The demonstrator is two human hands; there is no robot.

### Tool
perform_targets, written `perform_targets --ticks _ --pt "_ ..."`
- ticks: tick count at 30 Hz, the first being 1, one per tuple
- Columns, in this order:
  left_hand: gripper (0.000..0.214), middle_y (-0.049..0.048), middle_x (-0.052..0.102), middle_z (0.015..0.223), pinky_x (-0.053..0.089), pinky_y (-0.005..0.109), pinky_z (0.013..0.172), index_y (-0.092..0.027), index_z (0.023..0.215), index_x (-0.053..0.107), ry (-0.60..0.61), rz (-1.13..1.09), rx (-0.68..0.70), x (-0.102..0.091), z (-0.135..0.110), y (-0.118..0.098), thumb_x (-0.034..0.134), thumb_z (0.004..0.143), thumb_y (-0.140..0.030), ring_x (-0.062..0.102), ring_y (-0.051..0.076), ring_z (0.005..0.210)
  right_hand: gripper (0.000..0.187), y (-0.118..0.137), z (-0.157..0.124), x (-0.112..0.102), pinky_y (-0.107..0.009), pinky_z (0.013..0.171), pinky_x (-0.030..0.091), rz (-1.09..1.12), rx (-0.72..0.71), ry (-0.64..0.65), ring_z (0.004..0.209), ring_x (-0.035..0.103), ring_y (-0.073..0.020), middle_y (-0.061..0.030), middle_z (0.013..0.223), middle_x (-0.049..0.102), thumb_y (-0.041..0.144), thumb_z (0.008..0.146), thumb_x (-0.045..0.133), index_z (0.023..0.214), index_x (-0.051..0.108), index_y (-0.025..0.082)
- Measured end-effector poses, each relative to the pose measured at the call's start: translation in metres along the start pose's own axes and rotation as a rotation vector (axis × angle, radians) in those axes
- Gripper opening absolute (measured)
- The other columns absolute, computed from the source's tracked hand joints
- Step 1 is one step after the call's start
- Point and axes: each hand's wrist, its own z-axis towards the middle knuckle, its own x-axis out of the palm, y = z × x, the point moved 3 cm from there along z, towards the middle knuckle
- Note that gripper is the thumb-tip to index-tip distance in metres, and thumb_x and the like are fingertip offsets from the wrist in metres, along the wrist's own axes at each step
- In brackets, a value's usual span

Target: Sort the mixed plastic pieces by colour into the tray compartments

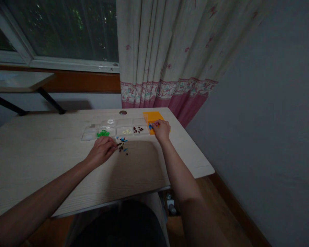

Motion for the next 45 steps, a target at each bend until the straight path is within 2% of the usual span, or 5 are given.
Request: perform_targets --ticks 14,22,29,37,45 --pt "0.026 0.0037 0.068 0.089 0.049 0.030 0.075 -0.020 0.090 0.068 -0.199 -0.439 -0.295 -0.011 0.000 0.008 0.056 0.092 -0.043 0.062 0.017 0.079 0.026 -0.007 -0.003 -0.008 -0.041 0.082 0.036 -0.179 0.036 0.038 0.098 0.052 -0.0283 -0.0145 0.097 0.070 0.038 0.085 0.061 0.083 0.077 0.017" --pt "0.035 0.0067 0.075 0.089 0.053 0.030 0.073 -0.017 0.097 0.071 -0.230 -0.916 -0.499 0.009 -0.002 0.026 0.066 0.084 -0.049 0.070 0.019 0.080 0.025 0.067 -0.030 -0.004 -0.040 0.088 0.037 0.086 -0.401 0.064 0.093 0.055 -0.0241 -0.0086 0.090 0.070 0.036 0.092 0.056 0.090 0.076 0.021" --pt "0.040 0.0081 0.075 0.095 0.052 0.029 0.076 -0.016 0.103 0.070 -0.229 -1.014 -0.506 0.012 -0.004 0.030 0.068 0.083 -0.051 0.069 0.018 0.083 0.025 0.132 -0.083 0.022 -0.037 0.086 0.033 0.160 -0.713 0.284 0.093 0.054 -0.0208 -0.0047 0.093 0.071 0.038 0.095 0.054 0.108 0.073 0.028" --pt "0.047 0.0062 0.074 0.088 0.046 0.024 0.061 -0.017 0.113 0.061 -0.182 -1.057 -0.514 0.009 -0.002 0.021 0.067 0.082 -0.051 0.068 0.017 0.075 0.026 0.137 -0.091 0.028 -0.036 0.088 0.031 0.157 -0.724 0.343 0.097 0.054 -0.0202 -0.0043 0.097 0.071 0.039 0.096 0.053 0.112 0.071 0.028" --pt "0.042 0.0047 0.072 0.087 0.050 0.027 0.074 -0.019 0.118 0.061 -0.129 -0.989 -0.445 0.015 -0.006 0.022 0.064 0.086 -0.046 0.069 0.018 0.084 0.023 0.144 -0.095 0.028 -0.036 0.089 0.032 0.157 -0.765 0.404 0.096 0.055 -0.0210 -0.0047 0.096 0.072 0.037 0.095 0.054 0.105 0.072 0.025"
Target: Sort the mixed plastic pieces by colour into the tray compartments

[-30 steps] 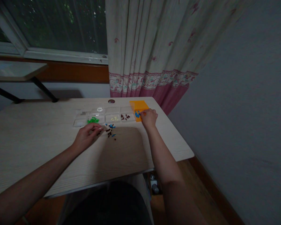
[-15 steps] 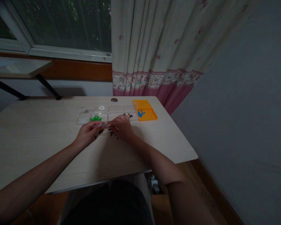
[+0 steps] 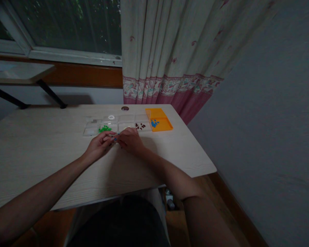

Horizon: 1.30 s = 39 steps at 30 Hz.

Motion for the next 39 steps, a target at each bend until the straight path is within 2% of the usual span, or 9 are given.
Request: perform_targets --ticks 11,14,16,21,24,28,33,39 --pt "0.044 0.0041 0.070 0.086 0.048 0.025 0.072 -0.019 0.120 0.060 0.033 0.068 0.028 0.001 -0.003 -0.006 0.062 0.087 -0.049 0.067 0.016 0.080 0.021 -0.003 -0.002 0.001 -0.035 0.090 0.033 -0.015 -0.048 -0.060 0.091 0.054 -0.0186 -0.0024 0.089 0.072 0.039 0.093 0.059 0.093 0.074 0.024" --pt "0.043 0.0059 0.072 0.092 0.050 0.027 0.077 -0.019 0.120 0.058 0.034 0.087 0.047 0.002 -0.004 -0.007 0.058 0.090 -0.050 0.068 0.018 0.086 0.018 -0.007 -0.001 -0.002 -0.036 0.088 0.033 -0.036 -0.077 -0.075 0.092 0.055 -0.0190 -0.0015 0.089 0.073 0.036 0.093 0.060 0.092 0.075 0.026" --pt "0.041 0.0072 0.072 0.097 0.050 0.030 0.083 -0.019 0.120 0.058 0.007 0.133 0.065 0.000 -0.003 -0.010 0.054 0.092 -0.050 0.068 0.020 0.091 0.018 -0.019 -0.001 -0.009 -0.037 0.088 0.033 -0.074 -0.050 -0.119 0.092 0.055 -0.0197 -0.0017 0.089 0.073 0.036 0.093 0.059 0.094 0.075 0.027" --pt "0.029 0.0082 0.068 0.109 0.047 0.038 0.093 -0.020 0.114 0.063 -0.090 0.571 0.257 -0.009 -0.001 -0.020 0.047 0.096 -0.036 0.060 0.022 0.102 0.022 -0.078 -0.011 -0.042 -0.039 0.088 0.033 -0.202 0.232 -0.309 0.094 0.055 -0.0220 -0.0044 0.090 0.073 0.038 0.093 0.059 0.095 0.077 0.025" --pt "0.032 0.0097 0.064 0.112 0.044 0.041 0.098 -0.018 0.122 0.060 -0.046 0.780 0.367 -0.008 0.000 -0.023 0.048 0.094 -0.027 0.053 0.024 0.109 0.026 -0.115 -0.026 -0.059 -0.040 0.090 0.032 -0.273 0.414 -0.358 0.098 0.054 -0.0233 -0.0057 0.093 0.073 0.039 0.094 0.056 0.096 0.077 0.023" --pt "0.040 0.0115 0.061 0.111 0.042 0.045 0.101 -0.016 0.133 0.053 0.027 0.914 0.387 0.000 0.000 -0.022 0.045 0.094 -0.023 0.049 0.027 0.114 0.033 -0.149 -0.046 -0.071 -0.041 0.091 0.029 -0.376 0.656 -0.360 0.104 0.051 -0.0256 -0.0086 0.097 0.072 0.039 0.097 0.050 0.092 0.076 0.020" --pt "0.042 0.0133 0.060 0.113 0.040 0.048 0.101 -0.016 0.135 0.050 0.100 1.000 0.367 0.007 -0.001 -0.020 0.042 0.094 -0.023 0.047 0.029 0.118 0.028 -0.171 -0.061 -0.070 -0.043 0.088 0.031 -0.419 0.866 -0.295 0.108 0.048 -0.0313 -0.0131 0.107 0.070 0.034 0.091 0.054 0.095 0.076 0.016" --pt "0.042 0.0134 0.060 0.111 0.038 0.048 0.102 -0.016 0.135 0.049 0.103 1.047 0.347 0.006 0.000 -0.017 0.042 0.094 -0.025 0.046 0.030 0.117 0.030 -0.174 -0.062 -0.066 -0.045 0.090 0.034 -0.428 0.913 -0.239 0.111 0.048 -0.0327 -0.0143 0.110 0.069 0.034 0.090 0.053 0.099 0.076 0.016"
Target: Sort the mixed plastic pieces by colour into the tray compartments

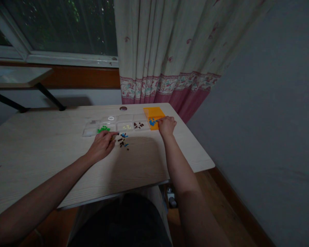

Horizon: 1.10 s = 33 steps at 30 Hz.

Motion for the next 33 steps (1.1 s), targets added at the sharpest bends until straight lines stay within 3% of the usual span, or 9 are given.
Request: perform_targets --ticks 14,33 --pt "0.040 0.0140 0.062 0.111 0.039 0.048 0.100 -0.015 0.131 0.051 0.029 0.025 0.000 0.000 0.000 0.000 0.043 0.094 -0.025 0.048 0.031 0.114 0.034 0.006 -0.002 0.000 -0.042 0.089 0.034 -0.062 -0.017 0.075 0.113 0.047 -0.0305 -0.0126 0.118 0.066 0.033 0.091 0.051 0.116 0.071 0.022" --pt "0.032 0.0107 0.063 0.112 0.041 0.045 0.097 -0.018 0.123 0.054 -0.005 -0.054 0.039 -0.001 0.000 0.000 0.046 0.093 -0.022 0.050 0.028 0.107 0.035 0.014 -0.003 -0.002 -0.042 0.088 0.032 0.053 -0.086 0.007 0.109 0.047 -0.0300 -0.0129 0.111 0.069 0.032 0.091 0.046 0.110 0.073 0.020"
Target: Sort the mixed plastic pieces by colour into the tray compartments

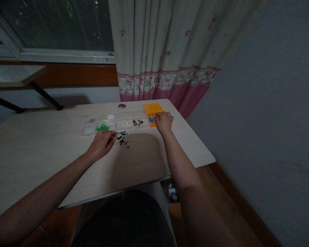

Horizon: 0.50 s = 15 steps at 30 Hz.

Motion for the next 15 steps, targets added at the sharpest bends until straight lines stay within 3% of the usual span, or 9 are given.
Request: perform_targets --ticks 9,15 --pt "0.028 0.0078 0.064 0.097 0.043 0.043 0.093 -0.017 0.119 0.056 0.007 0.017 0.030 -0.002 0.002 -0.002 0.047 0.092 -0.020 0.052 0.026 0.100 0.034 0.018 -0.006 -0.010 -0.039 0.091 0.031 0.037 -0.082 -0.041 0.108 0.051 -0.0269 -0.0093 0.107 0.072 0.031 0.093 0.045 0.106 0.075 0.021" --pt "0.028 0.0084 0.062 0.100 0.042 0.043 0.094 -0.019 0.118 0.057 0.007 0.040 0.042 -0.003 0.001 -0.002 0.044 0.094 -0.022 0.051 0.026 0.101 0.035 0.023 -0.008 -0.013 -0.040 0.092 0.032 0.050 -0.110 -0.065 0.108 0.052 -0.0278 -0.0092 0.107 0.072 0.032 0.094 0.044 0.106 0.075 0.021"
